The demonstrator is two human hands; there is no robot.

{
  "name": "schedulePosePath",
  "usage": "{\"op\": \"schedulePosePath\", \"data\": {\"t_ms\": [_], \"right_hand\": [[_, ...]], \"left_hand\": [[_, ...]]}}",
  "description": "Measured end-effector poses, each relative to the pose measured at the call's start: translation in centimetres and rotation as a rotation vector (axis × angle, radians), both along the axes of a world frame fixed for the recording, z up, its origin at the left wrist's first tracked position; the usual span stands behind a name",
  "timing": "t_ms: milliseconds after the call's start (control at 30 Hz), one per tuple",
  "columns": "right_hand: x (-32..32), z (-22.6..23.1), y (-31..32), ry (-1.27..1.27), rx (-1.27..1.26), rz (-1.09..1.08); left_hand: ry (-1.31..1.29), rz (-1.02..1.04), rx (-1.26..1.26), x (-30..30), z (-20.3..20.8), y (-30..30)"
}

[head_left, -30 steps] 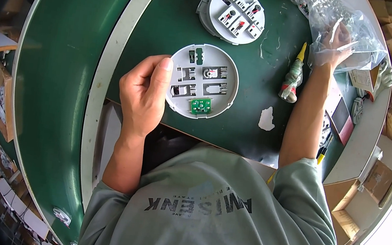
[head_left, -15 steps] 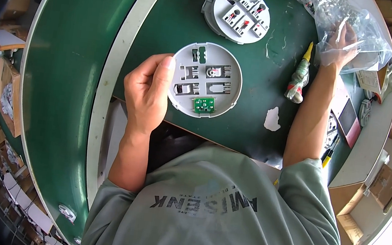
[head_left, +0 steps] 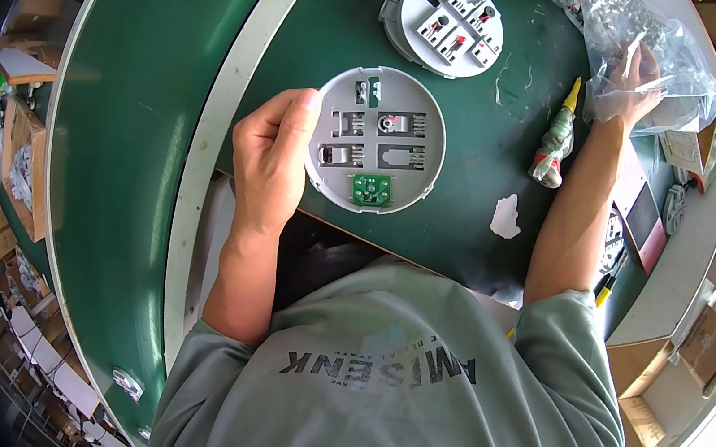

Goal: The recorder is assembling small electronic components into circular trays on a production line.

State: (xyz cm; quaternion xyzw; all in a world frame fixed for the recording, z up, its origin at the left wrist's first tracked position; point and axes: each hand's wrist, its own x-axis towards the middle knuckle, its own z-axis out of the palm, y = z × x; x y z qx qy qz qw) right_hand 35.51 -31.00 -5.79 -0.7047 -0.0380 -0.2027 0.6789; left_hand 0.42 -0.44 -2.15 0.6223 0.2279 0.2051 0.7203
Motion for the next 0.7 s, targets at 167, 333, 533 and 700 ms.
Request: {"op": "schedulePosePath", "data": {"t_ms": [167,333,533,700], "right_hand": [[1.3,-2.3,-1.1,-0.096,-0.368,-0.069],[1.3,-2.9,-3.1,-0.155,-0.343,-0.010],[2.3,-4.0,-3.1,-0.310,-0.727,-0.172],[1.9,-3.2,-2.7,-0.312,-0.701,-0.200]], "left_hand": [[-0.060,0.061,-0.055,-1.1,0.2,1.2],[-0.083,0.560,0.473,-2.9,3.1,6.3],[0.320,0.582,1.327,-5.8,2.4,11.0],[0.140,0.500,0.876,1.2,3.0,15.6]]}}
